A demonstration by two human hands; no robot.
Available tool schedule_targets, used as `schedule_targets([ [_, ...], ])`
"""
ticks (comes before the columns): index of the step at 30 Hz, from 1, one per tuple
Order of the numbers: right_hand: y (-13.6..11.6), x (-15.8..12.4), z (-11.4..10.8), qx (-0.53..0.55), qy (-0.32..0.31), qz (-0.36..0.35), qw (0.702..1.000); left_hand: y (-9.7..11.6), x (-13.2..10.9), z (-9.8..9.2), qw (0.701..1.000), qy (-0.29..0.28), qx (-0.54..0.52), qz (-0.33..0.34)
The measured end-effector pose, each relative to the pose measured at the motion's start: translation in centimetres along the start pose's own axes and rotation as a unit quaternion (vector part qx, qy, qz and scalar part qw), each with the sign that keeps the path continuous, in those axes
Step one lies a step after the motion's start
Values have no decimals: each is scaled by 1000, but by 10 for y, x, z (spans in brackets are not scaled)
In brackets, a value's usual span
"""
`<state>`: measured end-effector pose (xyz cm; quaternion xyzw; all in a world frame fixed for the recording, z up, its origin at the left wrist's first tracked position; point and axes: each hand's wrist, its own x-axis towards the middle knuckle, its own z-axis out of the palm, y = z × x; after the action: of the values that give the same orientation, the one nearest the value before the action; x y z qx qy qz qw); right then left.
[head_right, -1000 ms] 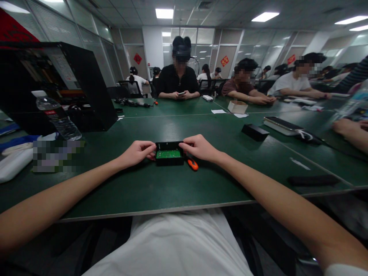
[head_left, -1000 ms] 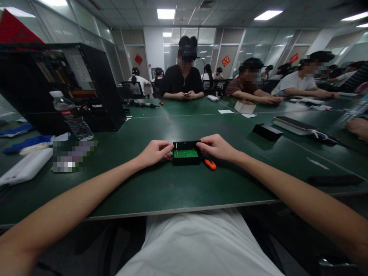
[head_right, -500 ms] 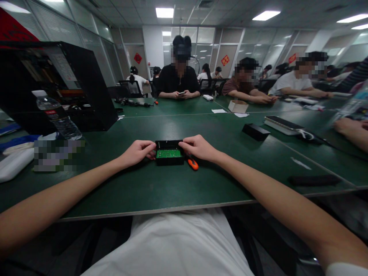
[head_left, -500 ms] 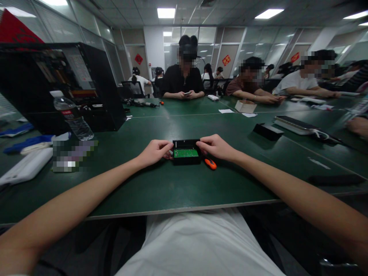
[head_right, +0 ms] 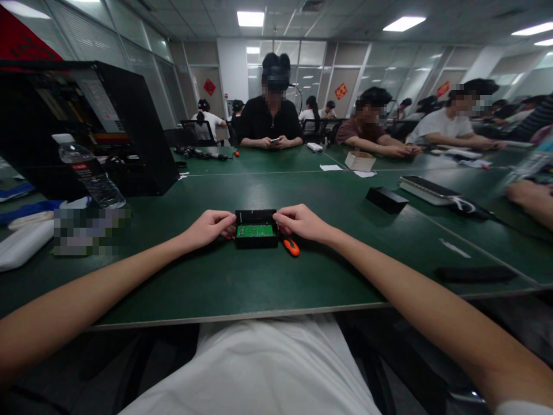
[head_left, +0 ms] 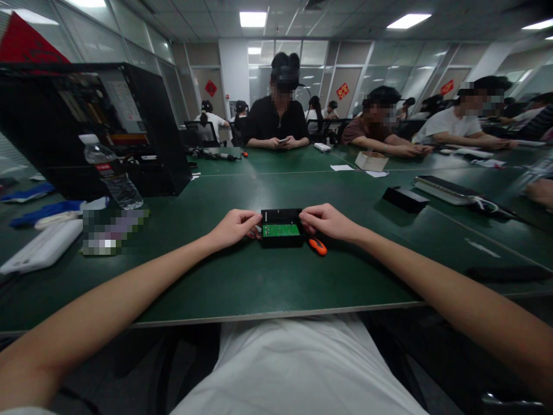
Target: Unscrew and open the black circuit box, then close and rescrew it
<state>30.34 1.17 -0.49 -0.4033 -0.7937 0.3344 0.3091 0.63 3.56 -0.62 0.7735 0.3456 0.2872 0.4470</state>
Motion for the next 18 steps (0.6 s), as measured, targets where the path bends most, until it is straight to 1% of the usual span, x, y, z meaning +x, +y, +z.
schedule_targets([
  [5, 1, 0, -1, 0, -16, 8, 1000, 0, 1, -1, 1000, -2, 5, 0],
  [11, -2, -1, -2, -5, -18, 18, 1000, -2, 1, -1, 1000, -6, -1, 5],
  [18, -3, -2, -4, -9, -23, 10, 1000, 1, -1, 0, 1000, 0, 4, -3],
])
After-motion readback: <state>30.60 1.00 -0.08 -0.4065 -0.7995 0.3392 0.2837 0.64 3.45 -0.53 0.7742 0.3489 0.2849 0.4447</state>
